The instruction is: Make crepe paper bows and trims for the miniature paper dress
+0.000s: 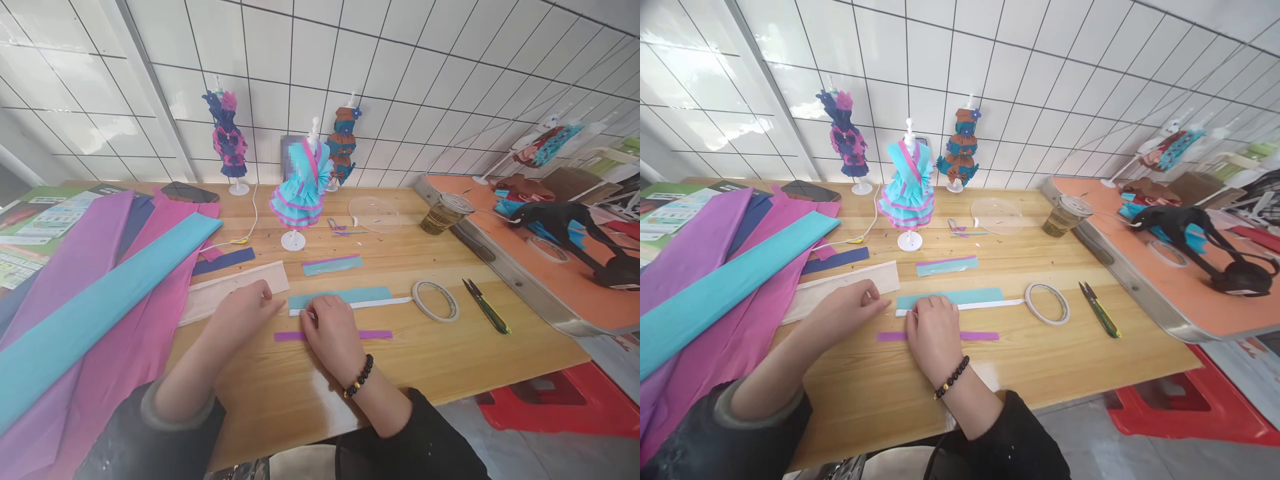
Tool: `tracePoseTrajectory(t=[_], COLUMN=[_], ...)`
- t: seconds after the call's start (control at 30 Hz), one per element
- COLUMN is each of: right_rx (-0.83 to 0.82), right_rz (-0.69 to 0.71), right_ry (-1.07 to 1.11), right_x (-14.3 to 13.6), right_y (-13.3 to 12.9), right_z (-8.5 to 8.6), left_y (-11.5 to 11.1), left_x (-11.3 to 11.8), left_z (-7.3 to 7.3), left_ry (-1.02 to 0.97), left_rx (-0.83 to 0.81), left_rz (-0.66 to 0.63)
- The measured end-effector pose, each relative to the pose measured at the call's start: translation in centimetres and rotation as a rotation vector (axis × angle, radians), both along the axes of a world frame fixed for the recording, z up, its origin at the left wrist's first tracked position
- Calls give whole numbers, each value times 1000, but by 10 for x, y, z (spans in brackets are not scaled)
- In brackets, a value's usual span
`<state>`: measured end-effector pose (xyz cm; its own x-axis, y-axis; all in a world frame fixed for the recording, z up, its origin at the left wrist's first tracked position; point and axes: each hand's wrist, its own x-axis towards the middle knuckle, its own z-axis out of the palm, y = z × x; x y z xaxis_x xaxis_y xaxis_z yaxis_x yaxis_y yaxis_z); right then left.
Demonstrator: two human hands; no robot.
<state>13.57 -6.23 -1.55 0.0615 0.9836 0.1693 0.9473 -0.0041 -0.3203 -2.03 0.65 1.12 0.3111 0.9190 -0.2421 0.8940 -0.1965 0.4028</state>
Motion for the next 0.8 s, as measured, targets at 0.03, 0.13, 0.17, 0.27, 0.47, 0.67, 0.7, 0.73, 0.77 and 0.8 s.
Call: tracePoseTrajectory(t=[0.03,0.13,0.17,0.27,0.47,0.67,0.7,0.73,0.77,0.8], right_rx=[0,6,10,17,15,18,17,17,18,18], right_rz=[1,2,1,6,14,17,16,16,15,16], right_ry=[2,6,6,-2,-24,-25,-24,-21,-16,-11], right_x=[0,0,0,-1,-1,0,0,0,0,0], right_y=[0,1,1,1,0,0,0,0,0,0], right_z=[0,0,0,0,1,1,1,1,0,0], left_y=[-4,-13,-15,-15,-11,-8,-7,-6,-5,-5], left_x=[6,20,21,17,6,6,5,4,3,2], left_z=[-2,-8,-10,-12,-2,-2,-3,-3,-3,-2], left_ry=[34,163,186,185,-5,-98,-96,-95,-101,-118], left_rx=[50,248,276,240,65,4,25,54,87,113], left_rz=[-2,-37,-55,-83,-68,-82,-70,-52,-33,-19])
